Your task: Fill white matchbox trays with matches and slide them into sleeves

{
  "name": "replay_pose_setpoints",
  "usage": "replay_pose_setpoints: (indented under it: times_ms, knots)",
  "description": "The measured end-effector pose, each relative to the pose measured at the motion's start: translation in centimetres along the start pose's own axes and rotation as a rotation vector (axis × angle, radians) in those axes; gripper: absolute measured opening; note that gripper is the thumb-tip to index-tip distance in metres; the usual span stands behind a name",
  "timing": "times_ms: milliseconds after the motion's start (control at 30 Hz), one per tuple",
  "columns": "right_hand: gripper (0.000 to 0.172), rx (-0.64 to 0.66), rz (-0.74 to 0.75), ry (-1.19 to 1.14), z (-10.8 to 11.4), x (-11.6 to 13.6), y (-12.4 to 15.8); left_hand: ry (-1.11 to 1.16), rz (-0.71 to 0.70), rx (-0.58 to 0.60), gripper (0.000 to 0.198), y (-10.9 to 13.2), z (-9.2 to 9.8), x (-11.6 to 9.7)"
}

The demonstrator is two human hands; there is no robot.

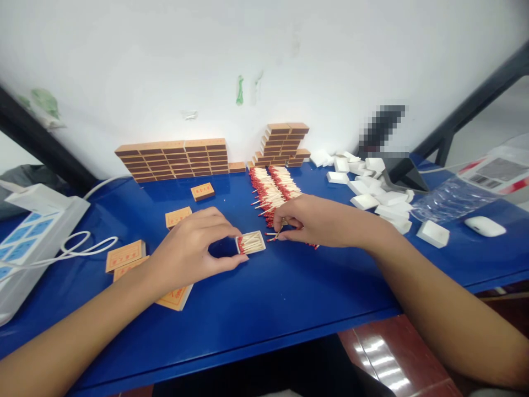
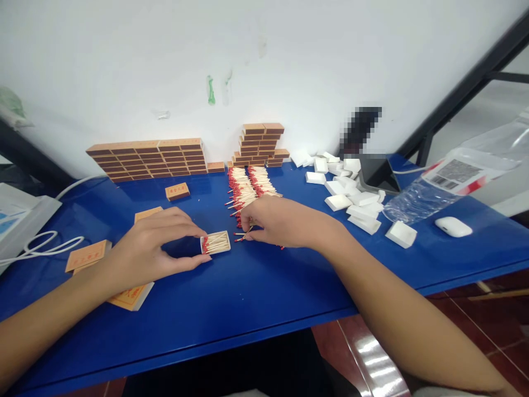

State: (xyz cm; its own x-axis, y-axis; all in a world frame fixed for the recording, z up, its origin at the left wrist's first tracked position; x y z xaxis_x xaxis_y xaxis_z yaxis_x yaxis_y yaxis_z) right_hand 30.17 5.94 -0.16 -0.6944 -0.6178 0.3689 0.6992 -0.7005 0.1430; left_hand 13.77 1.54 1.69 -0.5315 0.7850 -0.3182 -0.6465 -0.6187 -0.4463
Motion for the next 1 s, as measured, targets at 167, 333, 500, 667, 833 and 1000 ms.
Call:
replay_pose_setpoints:
  times_ms: [167, 333, 500, 667, 833, 1000]
  knots:
    - [0.008, 0.023, -0.036, -0.009, -0.2, 0.0, 0.0, 0.006, -0.003, -0.003, 0.019, 0.0, 0.0, -0.1]
    - [0.010, 0.012, -0.007, -0.014, 0.0, 0.8, 0.1, 0.007, -0.006, -0.002, 0.020, 0.1, 0.0, 0.1]
    - [0.009, 0.015, 0.018, -0.004, -0.3, 1.1, 0.2, 0.005, -0.002, 0.001, 0.019, 0.1, -0.1, 0.1]
    - [0.010, 0.016, 0.017, 0.008, -0.4, 0.9, 0.0, 0.003, 0.002, 0.001, 0.018, 0.0, -0.1, 0.0]
    - [0.011, 0.053, -0.028, 0.000, -0.7, 0.7, 0.1, 0.005, -0.009, -0.004, 0.020, 0.1, 0.0, 0.0]
    - [0.015, 0.007, -0.020, -0.035, 0.0, 1.1, 0.3, 0.015, -0.013, -0.005, 0.020, 0.0, 0.0, 0.0]
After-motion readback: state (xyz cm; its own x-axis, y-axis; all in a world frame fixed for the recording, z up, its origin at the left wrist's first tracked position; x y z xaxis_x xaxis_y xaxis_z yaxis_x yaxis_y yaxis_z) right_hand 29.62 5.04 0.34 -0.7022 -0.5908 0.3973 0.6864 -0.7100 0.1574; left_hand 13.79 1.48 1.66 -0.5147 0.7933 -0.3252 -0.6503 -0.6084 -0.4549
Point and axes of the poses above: each hand's wrist, its own y-axis away from the middle knuckle, its own z-axis out of the back of the hand, x = y × z, the point moved 9 cm from there along -y, towards the middle knuckle, and after that the axes turned 2 degrees about z, right-handed, at the moved point
